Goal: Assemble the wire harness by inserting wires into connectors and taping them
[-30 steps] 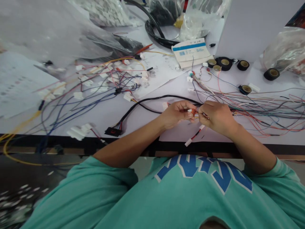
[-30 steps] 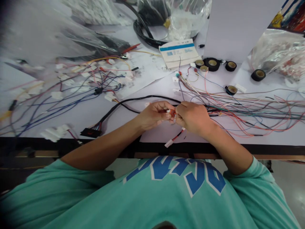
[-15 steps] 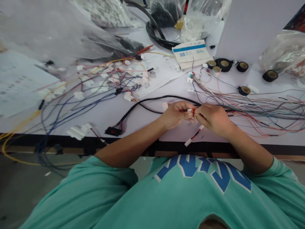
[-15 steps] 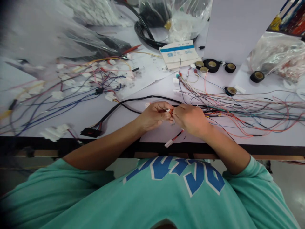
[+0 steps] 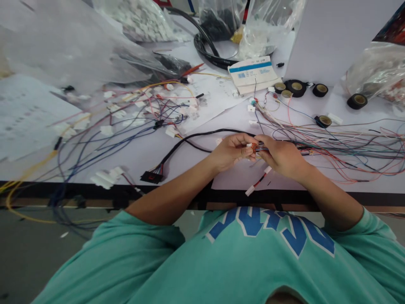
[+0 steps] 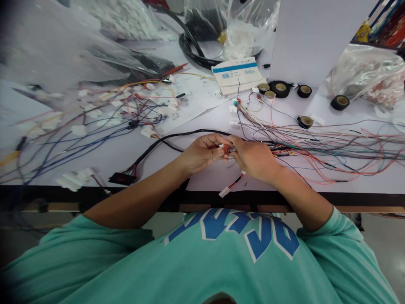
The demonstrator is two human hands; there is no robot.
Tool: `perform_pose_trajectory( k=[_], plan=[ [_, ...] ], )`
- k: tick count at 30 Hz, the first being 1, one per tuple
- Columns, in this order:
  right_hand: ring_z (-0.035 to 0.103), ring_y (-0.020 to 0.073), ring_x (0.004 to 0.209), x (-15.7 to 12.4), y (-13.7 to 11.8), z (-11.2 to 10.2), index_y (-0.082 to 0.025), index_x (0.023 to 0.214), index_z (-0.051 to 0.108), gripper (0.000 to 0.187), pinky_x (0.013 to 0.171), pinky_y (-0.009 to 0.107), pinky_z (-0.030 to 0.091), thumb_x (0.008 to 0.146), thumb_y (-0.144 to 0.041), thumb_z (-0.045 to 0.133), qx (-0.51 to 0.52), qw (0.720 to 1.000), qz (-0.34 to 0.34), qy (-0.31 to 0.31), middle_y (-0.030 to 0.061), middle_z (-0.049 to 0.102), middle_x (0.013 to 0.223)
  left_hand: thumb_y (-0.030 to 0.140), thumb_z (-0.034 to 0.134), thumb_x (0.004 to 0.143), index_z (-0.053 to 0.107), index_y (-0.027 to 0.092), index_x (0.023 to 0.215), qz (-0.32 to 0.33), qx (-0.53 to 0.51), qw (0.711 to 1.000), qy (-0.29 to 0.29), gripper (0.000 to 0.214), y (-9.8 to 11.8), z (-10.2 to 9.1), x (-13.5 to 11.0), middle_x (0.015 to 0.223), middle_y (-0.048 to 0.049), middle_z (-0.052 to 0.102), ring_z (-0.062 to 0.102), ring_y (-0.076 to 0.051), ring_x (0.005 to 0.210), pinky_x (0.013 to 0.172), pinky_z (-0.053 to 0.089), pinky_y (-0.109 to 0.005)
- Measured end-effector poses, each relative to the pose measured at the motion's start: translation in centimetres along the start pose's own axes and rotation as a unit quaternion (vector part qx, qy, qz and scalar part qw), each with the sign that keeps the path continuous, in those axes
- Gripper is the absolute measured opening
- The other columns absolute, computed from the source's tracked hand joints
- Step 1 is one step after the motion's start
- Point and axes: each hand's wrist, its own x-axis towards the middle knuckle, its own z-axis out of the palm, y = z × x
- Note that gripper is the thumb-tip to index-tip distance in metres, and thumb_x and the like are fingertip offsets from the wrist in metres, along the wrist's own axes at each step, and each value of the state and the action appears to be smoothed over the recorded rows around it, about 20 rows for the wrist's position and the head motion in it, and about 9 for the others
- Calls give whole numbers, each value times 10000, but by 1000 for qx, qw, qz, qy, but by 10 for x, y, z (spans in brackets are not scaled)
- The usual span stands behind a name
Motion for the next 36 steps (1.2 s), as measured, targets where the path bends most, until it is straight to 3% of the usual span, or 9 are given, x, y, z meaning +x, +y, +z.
perform_pose_trajectory(
  k=[2, 5, 9, 14, 18, 26, 36],
  plan=[
    [632, 193, 826, 0, -4, -2, -155, 1367, 421, 465, 624, 256, 381, 906, -202, 380, -16, 998, 44, -50, 91, 703, 1012, 336, 907, 479, 664, 130, 751, 13, 23, 1000, 11, 419, 2, -2, 0, 668, 19, 686, 624, -83, 524, 541, 548, -195],
    [634, 197, 896, 1, -4, -2, -181, 1340, 466, 453, 640, 247, 382, 896, -155, 378, -14, 995, 51, -83, 90, 696, 1054, 363, 900, 482, 665, 127, 757, 29, 59, 998, 24, 432, 8, -4, 1, 629, 27, 654, 611, -85, 526, 553, 553, -213],
    [612, 174, 850, 4, 7, 0, -158, 1178, 591, 356, 682, 250, 391, 922, -201, 348, 58, 995, 28, -80, 91, 689, 1001, 379, 898, 469, 659, 125, 752, 34, 84, 995, 46, 449, 13, -7, 0, 652, 27, 643, 606, -82, 533, 576, 557, -227],
    [555, 140, 757, 8, 24, -1, -126, 945, 650, 365, 695, 240, 392, 922, -311, 336, 187, 979, -6, -76, 55, 642, 818, 374, 886, 476, 638, 126, 753, 36, 98, 993, 56, 447, 14, -11, 1, 657, 28, 635, 603, -79, 528, 591, 559, -235],
    [533, 133, 740, 9, 29, -7, -128, 877, 650, 349, 691, 240, 385, 876, -303, 348, 250, 964, 18, -89, 46, 629, 810, 334, 865, 504, 617, 127, 752, 37, 111, 991, 58, 407, 14, -13, 2, 660, 28, 633, 601, -75, 528, 579, 554, -228],
    [498, 121, 705, 8, 36, -11, -144, 793, 623, 267, 666, 239, 353, 813, -280, 394, 241, 964, 27, -108, 25, 612, 773, 356, 868, 496, 620, 127, 769, 12, 114, 992, 45, 434, 13, -10, 2, 655, 28, 629, 603, -80, 540, 574, 548, -228],
    [499, 124, 714, 8, 39, -11, -156, 775, 607, 257, 666, 240, 348, 838, -276, 389, 219, 969, 12, -115, 22, 609, 772, 337, 876, 483, 632, 129, 753, -11, 99, 994, 48, 419, 12, -8, 2, 640, 30, 636, 595, -79, 554, 562, 543, -217]
  ],
)
